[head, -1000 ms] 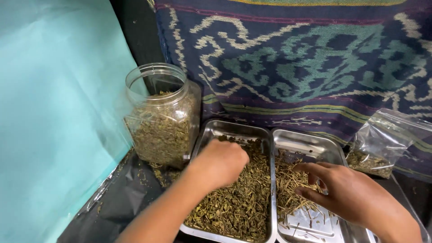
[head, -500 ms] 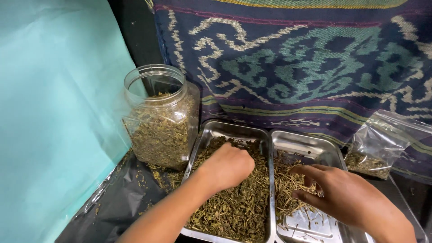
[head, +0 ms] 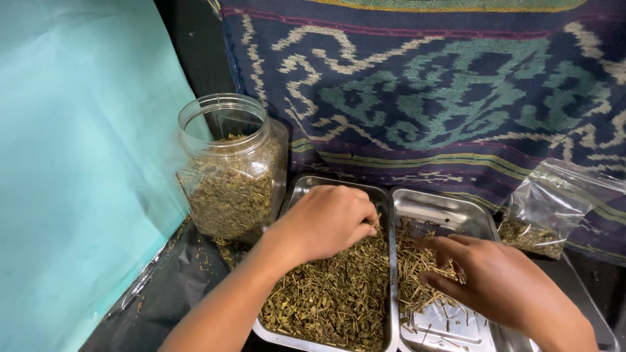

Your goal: Sorting dried tea leaves by hand to remove stems and impurities

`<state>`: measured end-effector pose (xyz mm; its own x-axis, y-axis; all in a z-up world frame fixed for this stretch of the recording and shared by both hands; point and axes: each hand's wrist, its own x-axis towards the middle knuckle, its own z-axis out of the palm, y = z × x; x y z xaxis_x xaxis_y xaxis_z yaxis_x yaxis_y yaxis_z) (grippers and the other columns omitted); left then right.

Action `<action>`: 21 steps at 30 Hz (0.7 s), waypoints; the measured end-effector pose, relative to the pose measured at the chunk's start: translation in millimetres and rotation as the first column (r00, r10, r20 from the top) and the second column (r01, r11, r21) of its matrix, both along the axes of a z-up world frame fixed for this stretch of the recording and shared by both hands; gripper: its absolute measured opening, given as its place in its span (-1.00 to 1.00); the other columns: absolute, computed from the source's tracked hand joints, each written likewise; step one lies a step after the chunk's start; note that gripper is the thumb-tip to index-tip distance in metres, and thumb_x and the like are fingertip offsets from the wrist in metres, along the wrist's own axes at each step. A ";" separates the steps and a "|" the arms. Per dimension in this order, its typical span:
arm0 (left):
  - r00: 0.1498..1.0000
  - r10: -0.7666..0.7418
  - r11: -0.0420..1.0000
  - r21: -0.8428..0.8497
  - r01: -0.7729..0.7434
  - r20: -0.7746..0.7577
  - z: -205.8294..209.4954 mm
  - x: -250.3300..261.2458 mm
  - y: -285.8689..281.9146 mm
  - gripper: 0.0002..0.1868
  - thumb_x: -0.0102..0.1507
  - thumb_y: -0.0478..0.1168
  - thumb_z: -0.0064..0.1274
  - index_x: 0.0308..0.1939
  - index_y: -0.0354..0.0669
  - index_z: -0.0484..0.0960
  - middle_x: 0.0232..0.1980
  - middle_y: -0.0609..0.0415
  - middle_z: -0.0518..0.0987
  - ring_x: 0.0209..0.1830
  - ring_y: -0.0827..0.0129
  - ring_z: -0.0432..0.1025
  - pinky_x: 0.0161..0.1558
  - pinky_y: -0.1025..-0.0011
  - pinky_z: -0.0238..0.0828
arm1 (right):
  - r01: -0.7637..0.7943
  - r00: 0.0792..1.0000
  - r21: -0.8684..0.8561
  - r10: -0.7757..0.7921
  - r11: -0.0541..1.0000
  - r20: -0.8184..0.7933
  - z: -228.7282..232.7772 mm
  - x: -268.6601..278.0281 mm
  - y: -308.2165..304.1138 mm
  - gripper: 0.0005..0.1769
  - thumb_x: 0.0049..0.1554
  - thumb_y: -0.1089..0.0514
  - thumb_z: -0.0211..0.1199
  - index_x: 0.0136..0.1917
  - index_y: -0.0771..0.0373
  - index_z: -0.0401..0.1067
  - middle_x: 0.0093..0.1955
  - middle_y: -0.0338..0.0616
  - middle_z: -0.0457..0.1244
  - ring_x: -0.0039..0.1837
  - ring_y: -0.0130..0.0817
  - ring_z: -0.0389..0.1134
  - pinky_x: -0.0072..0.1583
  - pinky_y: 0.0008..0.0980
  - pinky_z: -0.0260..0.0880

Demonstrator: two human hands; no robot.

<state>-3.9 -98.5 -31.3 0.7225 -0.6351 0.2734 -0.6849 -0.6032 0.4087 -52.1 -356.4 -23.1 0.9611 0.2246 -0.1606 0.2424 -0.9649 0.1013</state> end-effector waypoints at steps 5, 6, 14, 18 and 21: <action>0.997 -0.065 0.994 0.086 0.061 0.036 -13.5 -4.9 -14.4 -0.88 0.24 -0.25 0.15 -0.26 -0.23 0.73 -0.23 -0.01 0.72 -0.45 0.36 0.55 -0.35 0.51 0.59 | -0.242 0.910 0.184 0.156 0.953 0.385 -5.4 -10.3 9.7 -0.53 -0.05 -0.27 0.37 0.11 -0.16 0.55 -0.25 -0.50 0.47 -0.44 -0.43 0.46 -0.33 -0.36 0.45; 0.989 -0.101 0.991 0.104 0.090 0.107 -18.6 -4.9 -17.1 -0.89 0.21 -0.24 0.19 -0.30 -0.22 0.73 -0.27 -0.01 0.72 -0.46 0.35 0.54 -0.36 0.47 0.56 | -0.351 0.829 0.223 0.191 0.910 0.525 -6.5 -14.0 13.5 -0.55 -0.08 -0.19 0.42 0.06 -0.05 0.58 -0.32 -0.41 0.44 -0.48 -0.39 0.40 -0.36 -0.33 0.39; 0.981 -0.152 0.985 0.103 0.140 0.122 -8.9 -23.8 -22.0 -0.86 0.16 -0.23 0.21 -0.41 -0.26 0.70 -0.40 0.02 0.66 -0.59 0.30 0.50 -0.42 0.39 0.50 | -0.506 0.746 0.333 0.209 0.795 0.633 -9.9 -19.0 34.4 -0.79 -0.10 0.09 0.47 -0.14 0.08 0.61 -0.37 -0.40 0.41 -0.47 -0.45 0.33 -0.36 -0.40 0.29; 0.984 -0.144 0.988 0.079 0.136 0.106 -4.0 -26.4 -22.1 -0.84 0.13 -0.20 0.25 -0.34 -0.24 0.74 -0.35 0.04 0.67 -0.52 0.27 0.53 -0.35 0.35 0.51 | -0.486 0.762 0.339 0.201 0.806 0.615 -10.7 -19.0 32.8 -0.90 -0.12 0.13 0.46 -0.27 0.10 0.59 -0.38 -0.42 0.41 -0.49 -0.48 0.30 -0.37 -0.42 0.28; 0.983 -0.157 0.987 0.045 0.154 0.095 -5.8 -22.6 -20.5 -0.83 0.17 -0.18 0.20 -0.25 -0.18 0.75 -0.25 0.08 0.70 -0.45 0.31 0.55 -0.27 0.35 0.54 | -0.444 0.791 0.347 0.179 0.826 0.585 -9.5 -18.1 29.8 -0.91 -0.15 0.19 0.42 -0.34 0.07 0.52 -0.43 -0.44 0.38 -0.50 -0.50 0.28 -0.37 -0.44 0.26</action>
